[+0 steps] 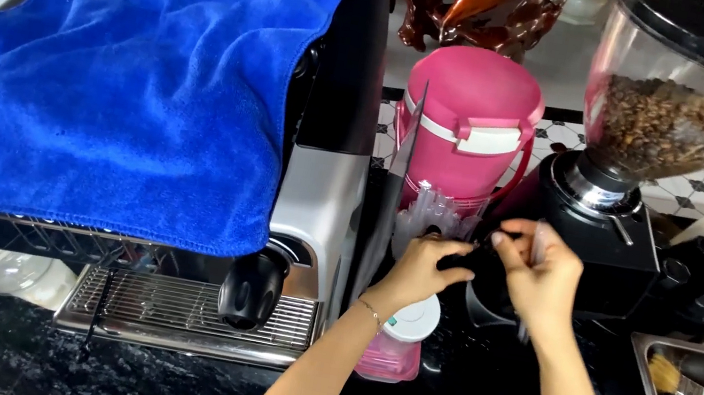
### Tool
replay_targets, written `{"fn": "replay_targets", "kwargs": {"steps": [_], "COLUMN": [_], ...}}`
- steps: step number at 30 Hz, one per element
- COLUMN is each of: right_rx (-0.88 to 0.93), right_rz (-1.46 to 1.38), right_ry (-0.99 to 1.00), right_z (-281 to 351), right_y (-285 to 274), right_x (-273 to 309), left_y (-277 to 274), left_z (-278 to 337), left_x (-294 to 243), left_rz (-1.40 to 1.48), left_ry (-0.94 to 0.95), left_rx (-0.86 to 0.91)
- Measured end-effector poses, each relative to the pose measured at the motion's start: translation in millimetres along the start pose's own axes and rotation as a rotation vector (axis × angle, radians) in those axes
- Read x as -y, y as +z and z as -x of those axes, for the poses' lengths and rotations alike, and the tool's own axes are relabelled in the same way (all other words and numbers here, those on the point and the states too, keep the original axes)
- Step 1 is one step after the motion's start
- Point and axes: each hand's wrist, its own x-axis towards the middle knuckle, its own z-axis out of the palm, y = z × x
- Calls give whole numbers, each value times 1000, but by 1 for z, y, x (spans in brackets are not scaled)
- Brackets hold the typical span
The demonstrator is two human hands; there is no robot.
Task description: Retrieve plastic cups and bags from storage and organize them at the service counter
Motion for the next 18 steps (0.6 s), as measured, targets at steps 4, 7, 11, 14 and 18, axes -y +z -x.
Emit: {"fn": "replay_targets", "kwargs": {"steps": [4, 7, 11, 14, 18], "right_rx": [-64, -134, -152, -67, 349], "right_rz": [-43, -88, -150, -446, -611], "right_ry": [-64, -53, 68, 153, 258], "right_z": [1, 26, 74, 101, 153], "right_y": [-34, -57, -64, -61, -30], "right_x": [54, 89, 145, 156, 141], "left_y": [31, 33, 5, -16, -89], "left_z": [11, 41, 92, 132, 172], "left_x": [-4, -62, -131, -144, -166], "left_rz": [317, 776, 914, 1252, 1100], "left_ry": [-78, -340, -417, -551, -530], "left_rx": [-42, 98, 307, 241, 194]}}
